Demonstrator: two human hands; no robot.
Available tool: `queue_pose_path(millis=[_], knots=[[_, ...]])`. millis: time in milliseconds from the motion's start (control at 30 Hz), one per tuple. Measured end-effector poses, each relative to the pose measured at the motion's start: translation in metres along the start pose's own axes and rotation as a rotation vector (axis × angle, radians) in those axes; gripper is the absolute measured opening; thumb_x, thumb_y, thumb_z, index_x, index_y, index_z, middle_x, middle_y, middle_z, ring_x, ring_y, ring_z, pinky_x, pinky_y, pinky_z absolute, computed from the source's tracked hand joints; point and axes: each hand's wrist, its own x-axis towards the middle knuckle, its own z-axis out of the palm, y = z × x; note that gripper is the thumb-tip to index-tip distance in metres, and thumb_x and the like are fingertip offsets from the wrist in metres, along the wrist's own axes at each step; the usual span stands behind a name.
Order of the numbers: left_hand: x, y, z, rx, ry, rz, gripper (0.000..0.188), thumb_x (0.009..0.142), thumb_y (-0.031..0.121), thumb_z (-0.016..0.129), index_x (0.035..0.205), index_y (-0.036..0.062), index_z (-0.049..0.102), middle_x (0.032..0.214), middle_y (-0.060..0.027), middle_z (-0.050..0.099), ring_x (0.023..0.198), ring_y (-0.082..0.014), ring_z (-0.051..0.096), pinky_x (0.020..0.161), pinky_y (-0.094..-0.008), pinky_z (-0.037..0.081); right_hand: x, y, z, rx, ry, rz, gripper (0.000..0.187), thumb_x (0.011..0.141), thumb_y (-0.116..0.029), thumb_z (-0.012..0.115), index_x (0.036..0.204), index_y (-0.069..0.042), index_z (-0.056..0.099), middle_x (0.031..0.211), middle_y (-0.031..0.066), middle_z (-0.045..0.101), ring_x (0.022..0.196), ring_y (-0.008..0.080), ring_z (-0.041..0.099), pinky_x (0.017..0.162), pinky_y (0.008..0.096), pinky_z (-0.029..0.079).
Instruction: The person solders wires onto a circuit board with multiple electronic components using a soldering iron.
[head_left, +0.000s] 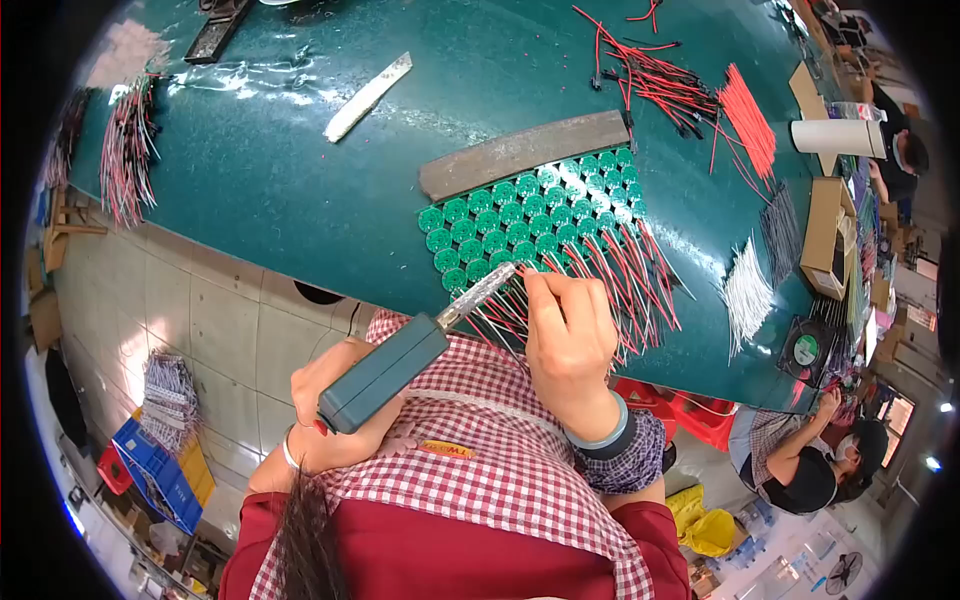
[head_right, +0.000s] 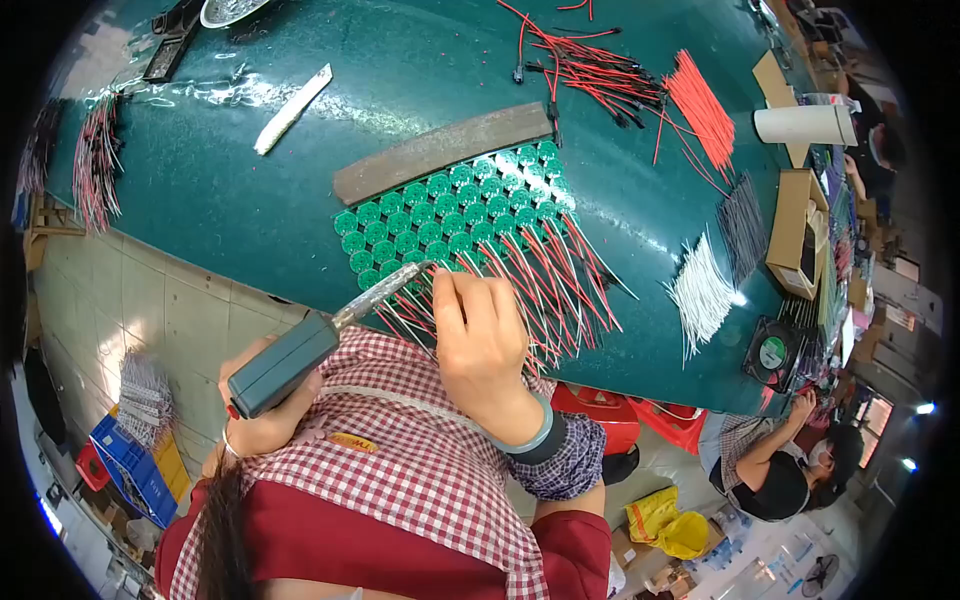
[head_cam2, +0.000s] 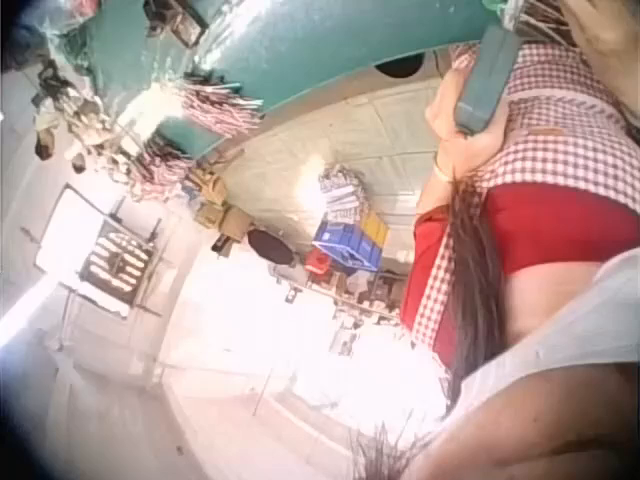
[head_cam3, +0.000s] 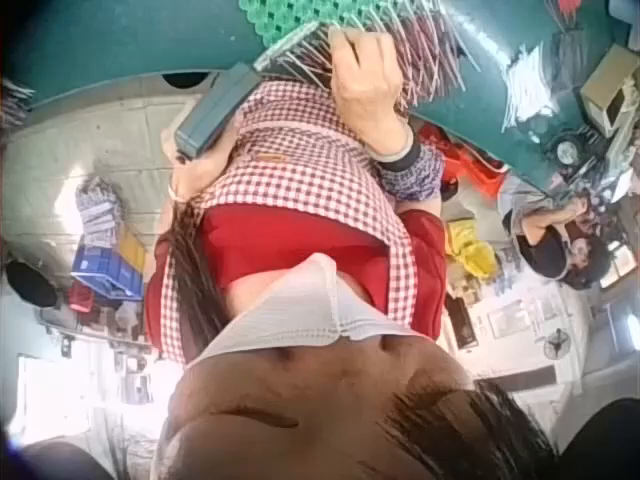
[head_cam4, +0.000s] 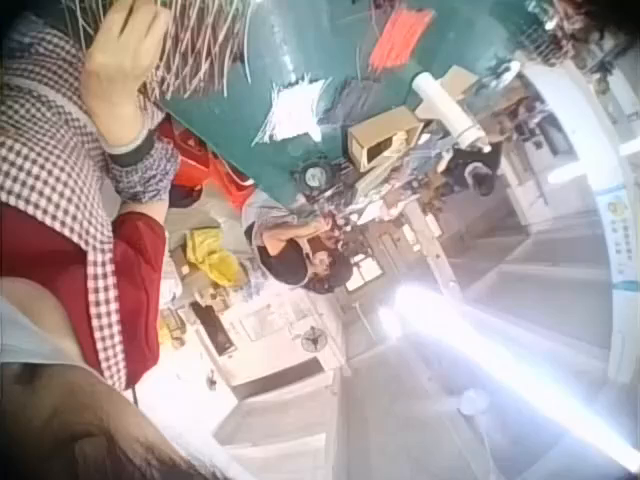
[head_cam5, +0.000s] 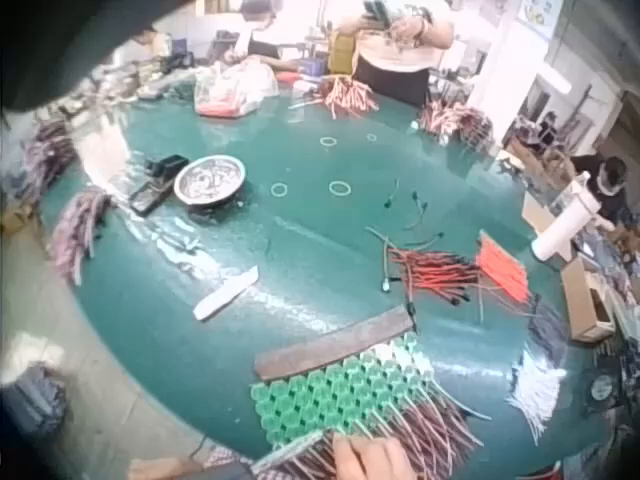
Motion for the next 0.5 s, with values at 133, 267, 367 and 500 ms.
queue_pose_path(millis=[133, 267, 367, 500], knots=[[-0.0007, 0.0020, 0.0001, 0.008, 0.046, -0.013, 0.025, 0.073, 0.002, 0.076, 0.097, -0.0020, 0.070, 0.085, -0.0112, 0.066, 0.067, -0.0208, 0.065, 0.059, -0.0298, 0.049, 0.0005, -0.0003, 0.0003, 0.002, 0.013, -0.002, 0.031, 0.073, 0.002, 0.065, 0.103, 0.005, 0.066, 0.094, 0.0133, 0.063, 0.081, 0.0269, 0.059, 0.064, 0.0338, 0.051], [-0.0015, -0.0002, 0.0009, 0.005, 0.028, -0.009, 0.024, 0.073, 0.000, 0.076, 0.095, -0.0022, 0.069, 0.084, -0.0114, 0.066, 0.067, -0.0205, 0.065, 0.059, -0.0299, 0.049, 0.0029, -0.0032, -0.0004, 0.015, 0.032, 0.027, 0.024, 0.075, 0.007, 0.072, 0.099, 0.003, 0.069, 0.087, 0.0113, 0.062, 0.075, 0.0257, 0.059, 0.062, 0.0350, 0.049], [0.0022, 0.0005, 0.0022, -0.003, 0.027, 0.053, 0.023, 0.072, 0.000, 0.075, 0.095, -0.0020, 0.069, 0.083, -0.0114, 0.066, 0.067, -0.0204, 0.065, 0.059, -0.0299, 0.049, 0.0034, -0.0036, -0.0007, 0.013, 0.025, 0.031, 0.024, 0.075, 0.007, 0.071, 0.099, 0.003, 0.069, 0.087, 0.0114, 0.062, 0.076, 0.0256, 0.059, 0.063, 0.0349, 0.049], [0.0003, -0.0019, 0.0025, -0.013, 0.033, 0.041, 0.023, 0.072, -0.001, 0.074, 0.094, -0.0021, 0.069, 0.082, -0.0112, 0.065, 0.066, -0.0204, 0.065, 0.058, -0.0298, 0.048, 0.0030, -0.0031, -0.0016, 0.008, 0.019, 0.032, 0.024, 0.075, 0.007, 0.071, 0.099, 0.003, 0.069, 0.088, 0.0114, 0.062, 0.076, 0.0257, 0.059, 0.063, 0.0351, 0.049]])
